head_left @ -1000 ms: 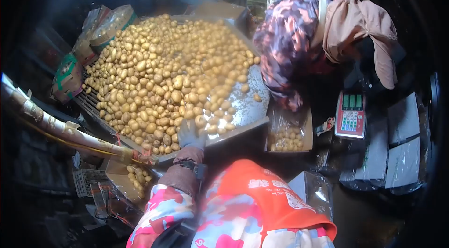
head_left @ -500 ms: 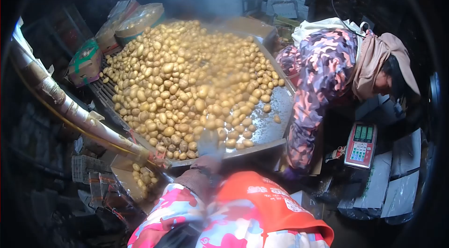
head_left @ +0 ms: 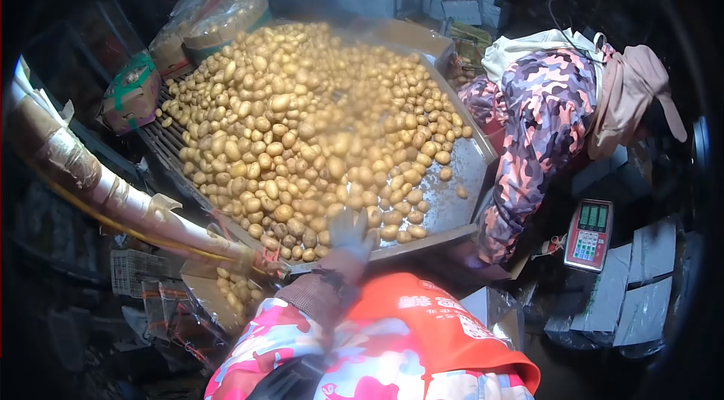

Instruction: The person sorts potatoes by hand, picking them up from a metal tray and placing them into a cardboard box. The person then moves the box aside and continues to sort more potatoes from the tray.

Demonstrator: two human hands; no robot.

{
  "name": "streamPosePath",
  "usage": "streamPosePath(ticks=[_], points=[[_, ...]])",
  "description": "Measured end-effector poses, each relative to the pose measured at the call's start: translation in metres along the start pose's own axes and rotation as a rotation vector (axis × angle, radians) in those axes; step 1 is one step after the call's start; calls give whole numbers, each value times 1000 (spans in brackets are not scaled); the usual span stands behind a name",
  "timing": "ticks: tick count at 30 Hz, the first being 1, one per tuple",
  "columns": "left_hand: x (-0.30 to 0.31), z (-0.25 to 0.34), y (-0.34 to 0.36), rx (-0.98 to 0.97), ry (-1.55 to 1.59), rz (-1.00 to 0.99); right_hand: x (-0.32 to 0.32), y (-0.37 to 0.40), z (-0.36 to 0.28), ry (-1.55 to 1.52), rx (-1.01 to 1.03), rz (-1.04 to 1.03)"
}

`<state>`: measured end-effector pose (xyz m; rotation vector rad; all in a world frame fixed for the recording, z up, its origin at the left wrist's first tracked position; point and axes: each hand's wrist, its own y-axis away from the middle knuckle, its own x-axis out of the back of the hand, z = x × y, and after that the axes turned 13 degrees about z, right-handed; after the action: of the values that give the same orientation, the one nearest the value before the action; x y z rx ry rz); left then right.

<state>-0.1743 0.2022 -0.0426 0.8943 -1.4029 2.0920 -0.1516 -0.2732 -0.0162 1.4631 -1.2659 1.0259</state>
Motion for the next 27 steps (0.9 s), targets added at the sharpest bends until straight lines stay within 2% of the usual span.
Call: streamPosePath(ticks=[3, 5, 7, 9, 12, 18, 21, 22, 24, 26, 27], points=[[0, -5, 4, 62, 25, -99, 1, 15, 1, 10, 6, -12], [5, -4, 4, 151, 50, -266, 1, 31, 7, 21, 9, -22], [-9, -10, 17, 145, 36, -203, 6, 49, 13, 27, 20, -43], [2, -4, 8, 111, 33, -107, 13, 61, 15, 35, 26, -56], [34, 11, -38, 294, 45, -628, 26, 81, 17, 51, 18, -75], [21, 14, -23, 278, -50, -550, 53, 105, 14, 68, 8, -168], [20, 15, -25, 284, -78, -562, 32, 68, 14, 60, -185, -108], [18, 15, -24, 283, -88, -562, 23, 54, 7, 77, -282, 17], [6, 8, -7, 210, -73, -410, 17, 25, -18, 97, -241, 89], [2, 4, 1, 166, -49, -324, -28, -16, -6, 98, -187, 49], [4, 5, -1, 162, -34, -309, -34, -36, -11, 101, -125, -97]])
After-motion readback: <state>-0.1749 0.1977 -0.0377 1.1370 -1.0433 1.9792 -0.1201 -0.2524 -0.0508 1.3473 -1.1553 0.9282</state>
